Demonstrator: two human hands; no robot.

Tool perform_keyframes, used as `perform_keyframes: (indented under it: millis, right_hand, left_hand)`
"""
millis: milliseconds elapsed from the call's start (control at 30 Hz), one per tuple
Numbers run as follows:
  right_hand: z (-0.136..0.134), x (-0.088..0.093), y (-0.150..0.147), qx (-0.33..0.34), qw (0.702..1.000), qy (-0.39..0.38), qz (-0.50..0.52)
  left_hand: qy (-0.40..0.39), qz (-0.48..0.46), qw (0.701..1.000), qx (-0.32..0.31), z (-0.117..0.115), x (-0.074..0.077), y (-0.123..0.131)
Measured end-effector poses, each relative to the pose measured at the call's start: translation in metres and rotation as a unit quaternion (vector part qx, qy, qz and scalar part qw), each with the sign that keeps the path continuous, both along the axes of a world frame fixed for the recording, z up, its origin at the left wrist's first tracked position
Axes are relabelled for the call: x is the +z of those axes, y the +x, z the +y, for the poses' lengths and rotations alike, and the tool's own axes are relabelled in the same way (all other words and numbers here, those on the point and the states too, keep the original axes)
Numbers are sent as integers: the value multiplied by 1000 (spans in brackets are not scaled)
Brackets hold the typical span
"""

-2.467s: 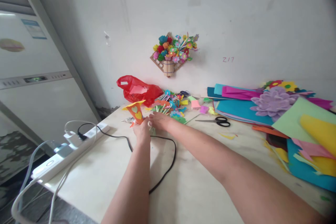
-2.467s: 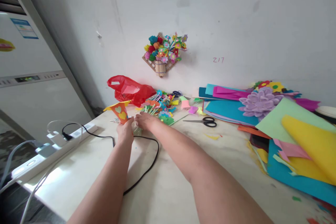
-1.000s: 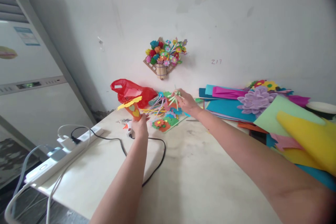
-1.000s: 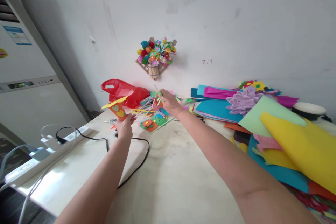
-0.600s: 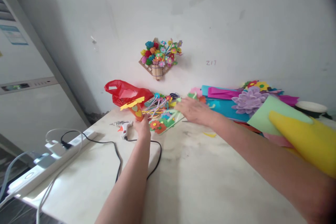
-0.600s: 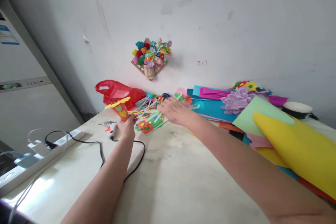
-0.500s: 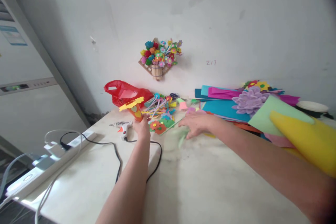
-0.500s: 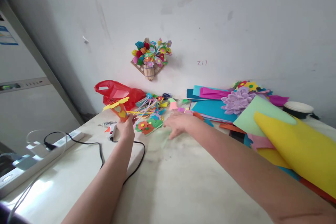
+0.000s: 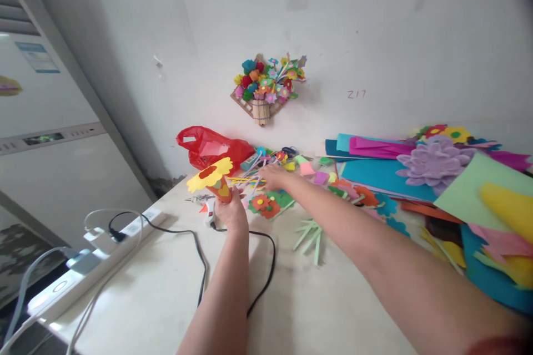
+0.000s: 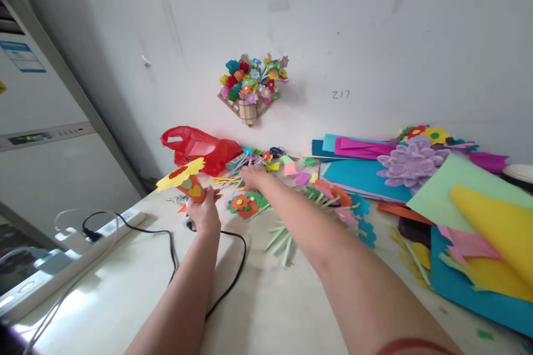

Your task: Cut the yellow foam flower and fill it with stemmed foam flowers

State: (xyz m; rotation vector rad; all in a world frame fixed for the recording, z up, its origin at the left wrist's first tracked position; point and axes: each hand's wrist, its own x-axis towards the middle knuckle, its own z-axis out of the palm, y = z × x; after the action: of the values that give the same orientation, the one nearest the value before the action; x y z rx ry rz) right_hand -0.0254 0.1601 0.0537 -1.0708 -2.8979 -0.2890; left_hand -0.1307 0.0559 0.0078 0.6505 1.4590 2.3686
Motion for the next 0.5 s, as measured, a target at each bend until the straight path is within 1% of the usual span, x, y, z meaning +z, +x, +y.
perform_keyframes:
  millis: [133,267,500]
  right_hand:
    - [23,-5,-24,-15,999,-14,-32]
    - [41,-11,-32,-28,999,-9,-35]
    - [65,-21,-43,17,1000,-8,-3]
  left_hand:
    - [6,-6,1000,3,-3,3,0]
    - [-8,-19,1000,5,-1,2,-1]
    - [-31,-2,1000,3,0,-1,-1]
